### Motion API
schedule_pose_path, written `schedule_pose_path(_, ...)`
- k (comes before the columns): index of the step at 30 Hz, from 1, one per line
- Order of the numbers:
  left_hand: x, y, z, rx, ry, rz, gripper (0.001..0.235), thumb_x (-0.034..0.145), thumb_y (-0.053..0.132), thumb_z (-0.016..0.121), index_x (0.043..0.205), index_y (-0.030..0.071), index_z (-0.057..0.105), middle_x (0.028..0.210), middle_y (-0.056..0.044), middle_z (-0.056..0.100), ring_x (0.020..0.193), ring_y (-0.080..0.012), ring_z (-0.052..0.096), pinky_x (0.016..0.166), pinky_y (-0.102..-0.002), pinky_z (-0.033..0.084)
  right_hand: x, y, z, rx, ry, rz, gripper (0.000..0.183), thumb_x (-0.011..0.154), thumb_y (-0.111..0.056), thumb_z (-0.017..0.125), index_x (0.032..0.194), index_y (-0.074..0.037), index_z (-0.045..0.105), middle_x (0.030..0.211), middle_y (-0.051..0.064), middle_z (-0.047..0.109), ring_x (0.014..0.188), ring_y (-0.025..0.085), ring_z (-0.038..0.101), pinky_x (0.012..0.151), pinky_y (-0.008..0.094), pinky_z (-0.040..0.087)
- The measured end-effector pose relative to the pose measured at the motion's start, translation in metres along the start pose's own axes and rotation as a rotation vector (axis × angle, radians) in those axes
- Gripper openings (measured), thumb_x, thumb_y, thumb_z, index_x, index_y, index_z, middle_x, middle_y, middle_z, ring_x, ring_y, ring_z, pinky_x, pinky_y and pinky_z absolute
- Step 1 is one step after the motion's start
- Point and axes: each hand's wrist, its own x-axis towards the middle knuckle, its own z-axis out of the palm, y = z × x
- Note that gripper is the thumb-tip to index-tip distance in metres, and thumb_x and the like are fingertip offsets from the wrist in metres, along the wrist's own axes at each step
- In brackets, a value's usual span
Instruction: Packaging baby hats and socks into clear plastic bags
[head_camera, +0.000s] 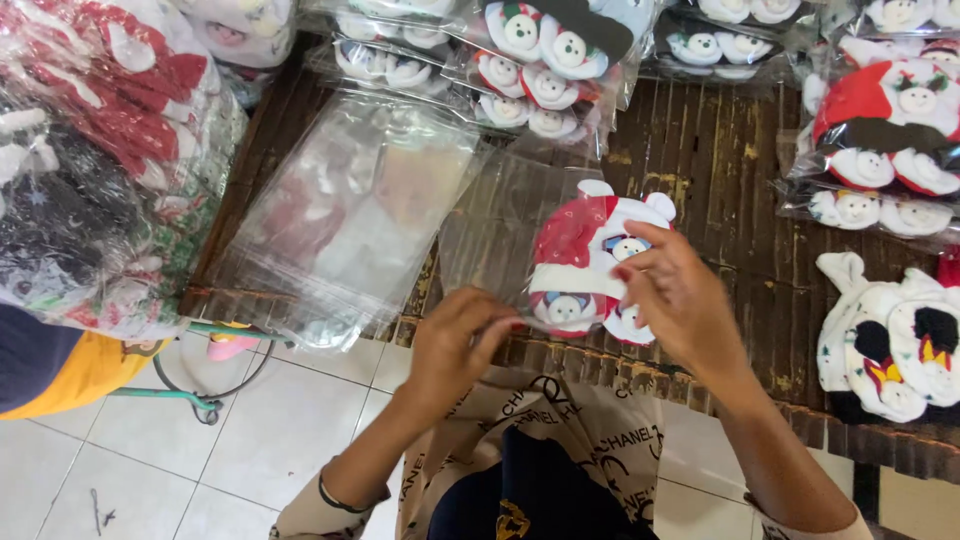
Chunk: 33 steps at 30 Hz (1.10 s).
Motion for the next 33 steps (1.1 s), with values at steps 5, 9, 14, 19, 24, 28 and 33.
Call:
schedule_pose_path(5,0.006,-0.018,0.002,-0.268,0.021,-0.268,0.007,0.092,0.011,0.075,0.09,0.011,0.082,0.082,-0.011,0.078,0.079,-0.0297,0.075,0.075,-0.038,0.056,-0.023,-0.043,0.004,-0.774,-0.128,-0.095,0.088,0.078,-0.062,0.072,0.149,-0.013,0.053,0.145,0.03,0.052,0.131,0.051,0.05,0.107,0.067,0.039)
schedule_pose_path(9,0.02,-0.005,-0.007,-0.332,0.126,-0.266,0.014,0.099,0.012,0.066,0.1,0.007,0.079,0.093,-0.015,0.077,0.09,-0.0305,0.073,0.085,-0.04,0.053,-0.026,0.032,0.019,-0.961,-0.214,-0.176,0.114,0.072,-0.069,0.077,0.163,-0.022,0.029,0.165,0.029,0.019,0.146,0.06,0.015,0.108,0.074,0.019)
schedule_pose_path(14,0.043,0.019,-0.026,-0.279,0.504,-0.195,0.02,0.105,0.004,0.058,0.118,-0.003,0.071,0.108,-0.016,0.071,0.099,-0.022,0.064,0.078,-0.033,0.058,-0.005,0.07,0.023,-1.363,-0.137,-0.221,0.096,0.084,-0.048,0.072,0.165,-0.034,0.022,0.159,0.016,0.039,0.142,0.047,0.038,0.108,0.061,0.035)
schedule_pose_path(19,0.065,0.046,-0.031,-0.064,0.622,0.241,0.014,0.099,-0.008,0.056,0.102,-0.008,0.07,0.1,-0.024,0.069,0.092,-0.0349,0.069,0.078,-0.042,0.059,0.008,0.092,0.01,-1.449,0.024,-0.5,0.082,0.079,-0.024,0.074,0.154,-0.031,0.043,0.138,0.013,0.06,0.124,0.042,0.059,0.084,0.047,0.05)
schedule_pose_path(24,0.091,0.083,0.001,0.077,0.333,0.615,0.018,0.092,0.005,0.068,0.102,0.013,0.08,0.112,-0.018,0.077,0.103,-0.0367,0.075,0.087,-0.049,0.061,-0.017,0.047,-0.022,-1.264,0.183,-0.644,0.041,0.082,-0.006,0.064,0.117,-0.024,0.074,0.133,0.006,0.067,0.115,0.034,0.067,0.082,0.045,0.06)
schedule_pose_path(28,0.1,0.067,0.027,0.279,-0.067,0.616,0.028,0.096,0.011,0.062,0.124,0.01,0.069,0.122,-0.009,0.073,0.117,-0.0271,0.066,0.103,-0.041,0.048,-0.059,0.033,-0.082,-0.248,0.278,0.367,0.042,0.089,-0.009,0.061,0.129,-0.019,0.064,0.105,0.013,0.07,0.065,0.022,0.065,0.048,0.034,0.053)
schedule_pose_path(33,0.082,0.031,0.09,0.427,-0.302,0.593,0.055,0.087,0.009,0.065,0.139,-0.003,0.051,0.124,-0.017,0.074,0.122,-0.0316,0.065,0.1,-0.042,0.047,-0.115,0.092,-0.151,0.106,0.803,0.159,0.033,0.109,-0.011,0.057,0.14,-0.003,0.054,0.123,0.007,0.063,0.098,0.012,0.06,0.08,0.022,0.05)
